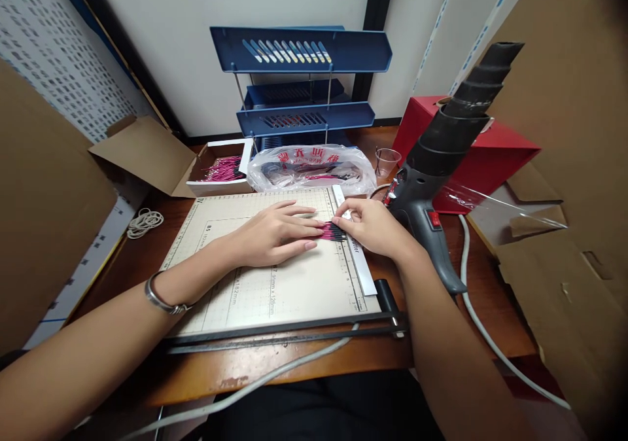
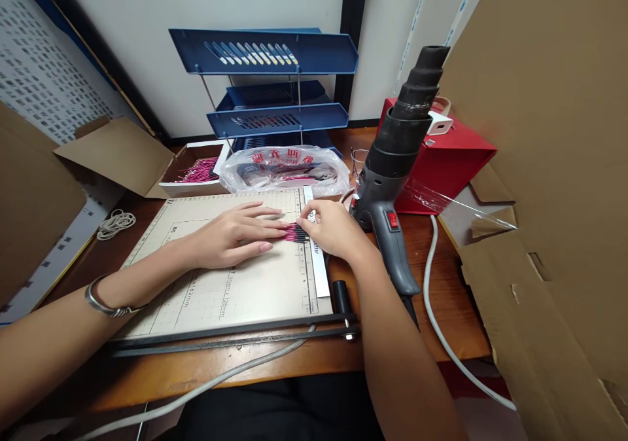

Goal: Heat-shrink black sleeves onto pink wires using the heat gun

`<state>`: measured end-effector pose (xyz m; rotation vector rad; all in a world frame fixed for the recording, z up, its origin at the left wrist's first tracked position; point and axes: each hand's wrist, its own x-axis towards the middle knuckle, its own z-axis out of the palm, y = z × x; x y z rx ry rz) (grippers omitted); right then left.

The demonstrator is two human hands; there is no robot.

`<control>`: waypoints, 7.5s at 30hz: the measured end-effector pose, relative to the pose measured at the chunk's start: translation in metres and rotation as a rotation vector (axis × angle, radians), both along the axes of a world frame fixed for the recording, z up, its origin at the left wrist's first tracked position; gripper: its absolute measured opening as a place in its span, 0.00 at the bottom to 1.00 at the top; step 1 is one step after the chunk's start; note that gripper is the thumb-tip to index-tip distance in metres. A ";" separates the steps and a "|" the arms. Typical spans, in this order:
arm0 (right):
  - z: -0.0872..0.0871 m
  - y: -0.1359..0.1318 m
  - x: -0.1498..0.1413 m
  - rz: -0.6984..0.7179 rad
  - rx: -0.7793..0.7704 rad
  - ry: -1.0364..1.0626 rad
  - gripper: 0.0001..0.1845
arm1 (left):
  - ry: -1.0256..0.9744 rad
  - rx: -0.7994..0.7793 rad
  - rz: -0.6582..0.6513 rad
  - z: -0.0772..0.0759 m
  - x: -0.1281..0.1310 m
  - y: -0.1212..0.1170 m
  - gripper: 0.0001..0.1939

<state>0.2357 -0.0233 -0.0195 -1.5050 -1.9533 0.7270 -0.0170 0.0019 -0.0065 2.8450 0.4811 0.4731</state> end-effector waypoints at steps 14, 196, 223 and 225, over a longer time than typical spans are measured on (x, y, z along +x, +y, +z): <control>-0.002 0.001 0.000 0.024 0.003 -0.024 0.10 | 0.017 -0.071 0.007 0.000 0.002 -0.003 0.21; -0.003 -0.002 0.000 -0.125 0.110 -0.016 0.10 | -0.025 -0.054 0.065 -0.014 0.000 0.005 0.23; -0.001 -0.002 -0.004 -0.069 0.083 -0.080 0.10 | 0.055 -0.105 0.079 -0.009 0.000 0.000 0.25; -0.001 -0.003 -0.004 -0.083 0.109 -0.091 0.10 | 0.052 -0.102 0.078 -0.009 0.000 0.000 0.24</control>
